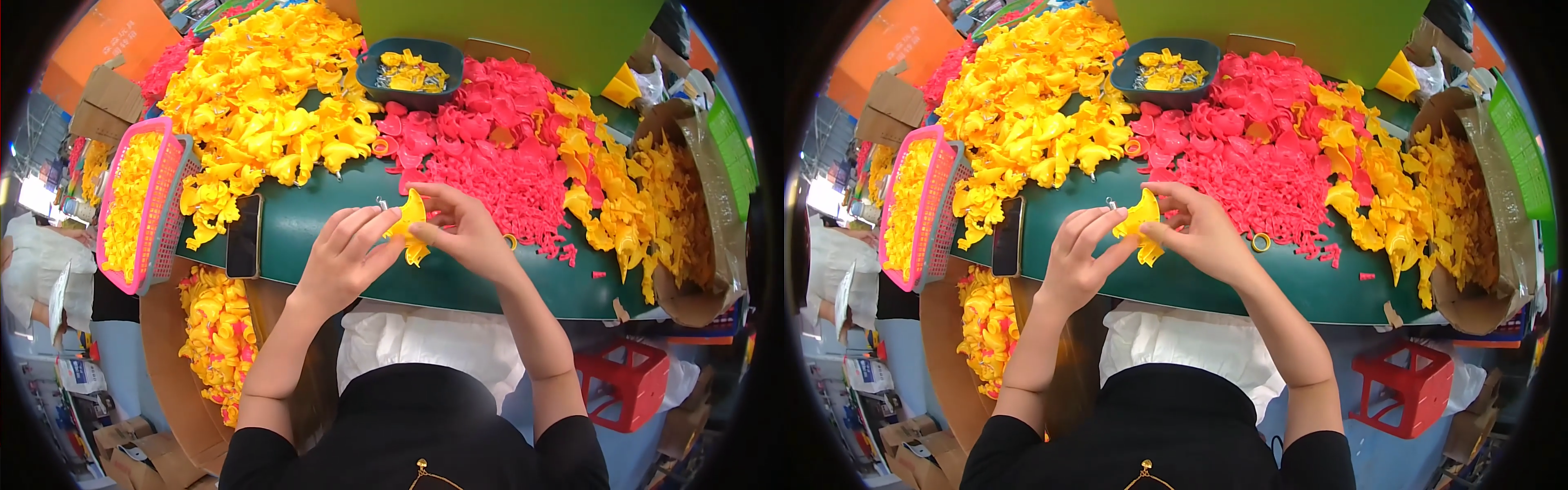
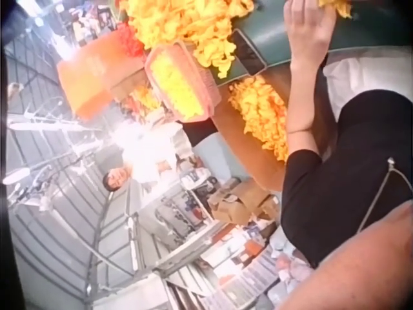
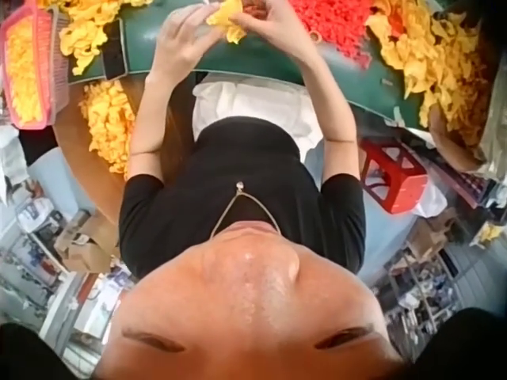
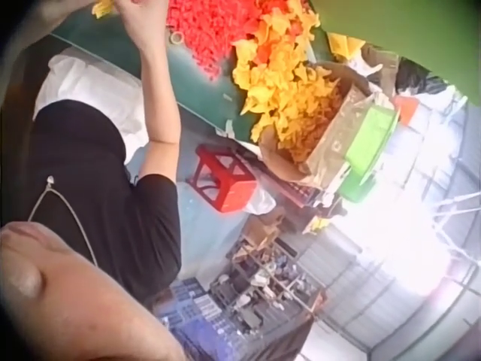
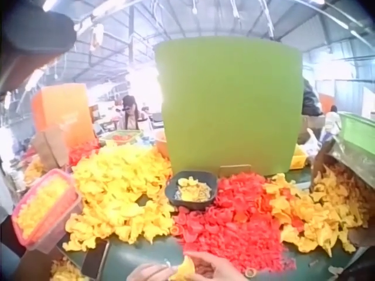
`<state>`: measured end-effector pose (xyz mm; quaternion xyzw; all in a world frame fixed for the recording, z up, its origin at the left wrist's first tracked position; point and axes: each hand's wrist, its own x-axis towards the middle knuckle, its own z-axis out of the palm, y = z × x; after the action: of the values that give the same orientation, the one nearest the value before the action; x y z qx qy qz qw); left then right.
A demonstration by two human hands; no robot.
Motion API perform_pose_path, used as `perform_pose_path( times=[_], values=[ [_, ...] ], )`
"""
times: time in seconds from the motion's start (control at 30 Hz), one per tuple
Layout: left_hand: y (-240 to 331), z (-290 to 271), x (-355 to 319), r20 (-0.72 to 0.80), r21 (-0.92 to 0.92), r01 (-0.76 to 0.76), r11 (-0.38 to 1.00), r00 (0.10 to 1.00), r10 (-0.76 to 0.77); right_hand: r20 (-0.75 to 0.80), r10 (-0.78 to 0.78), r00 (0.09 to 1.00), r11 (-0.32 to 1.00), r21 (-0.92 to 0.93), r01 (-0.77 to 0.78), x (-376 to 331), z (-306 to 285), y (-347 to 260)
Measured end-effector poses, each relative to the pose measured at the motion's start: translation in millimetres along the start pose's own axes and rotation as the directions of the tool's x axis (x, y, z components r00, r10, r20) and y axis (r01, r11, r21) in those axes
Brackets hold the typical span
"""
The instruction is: Assembling small yellow toy ducks by manually attaching pink components and small rings.
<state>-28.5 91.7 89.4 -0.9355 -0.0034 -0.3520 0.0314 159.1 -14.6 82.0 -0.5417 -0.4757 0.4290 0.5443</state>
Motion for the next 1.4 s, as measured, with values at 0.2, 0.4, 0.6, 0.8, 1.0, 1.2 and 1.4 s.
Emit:
perform_pose_path(
  times=[0.2, 0.4, 0.6, 0.8, 1.0, 1.2, 1.4],
  values=[
    [4, 5, -9, 0.050, 0.052, -0.058, 0.997, 0.997, 0.056, -0.093, 0.053, 0.994, 0.997, -0.049, -0.057, 5, 6, 16],
    [31, 19, -22, -0.070, -0.592, 0.415, 0.691, 0.828, -0.557, -0.080, 0.175, 0.981, 0.971, 0.179, -0.159, 5, 5, 17],
    [36, 35, -31, 0.074, -0.419, 0.532, 0.736, 0.828, -0.556, 0.085, 0.183, 0.979, 0.939, 0.279, -0.200, -2, 4, 33],
    [34, 19, -46, 0.125, -0.377, 0.685, 0.623, 0.704, -0.699, -0.258, 0.066, 0.964, 0.829, -0.523, -0.197, 12, -21, -5],
    [27, 22, -44, 0.260, -0.206, 0.654, 0.728, 0.754, -0.603, 0.208, -0.591, 0.779, 0.171, -0.912, 0.373, 81, -21, 34],
    [30, 27, -45, 0.192, -0.169, 0.624, 0.763, 0.780, -0.595, 0.226, -0.613, 0.757, 0.178, -0.894, 0.411, 88, -31, 32],
    [28, 30, -51, 0.188, 0.059, 0.409, 0.910, 0.891, -0.413, -0.063, -0.452, 0.890, 0.535, -0.818, 0.213, 32, -16, 15]
  ],
)
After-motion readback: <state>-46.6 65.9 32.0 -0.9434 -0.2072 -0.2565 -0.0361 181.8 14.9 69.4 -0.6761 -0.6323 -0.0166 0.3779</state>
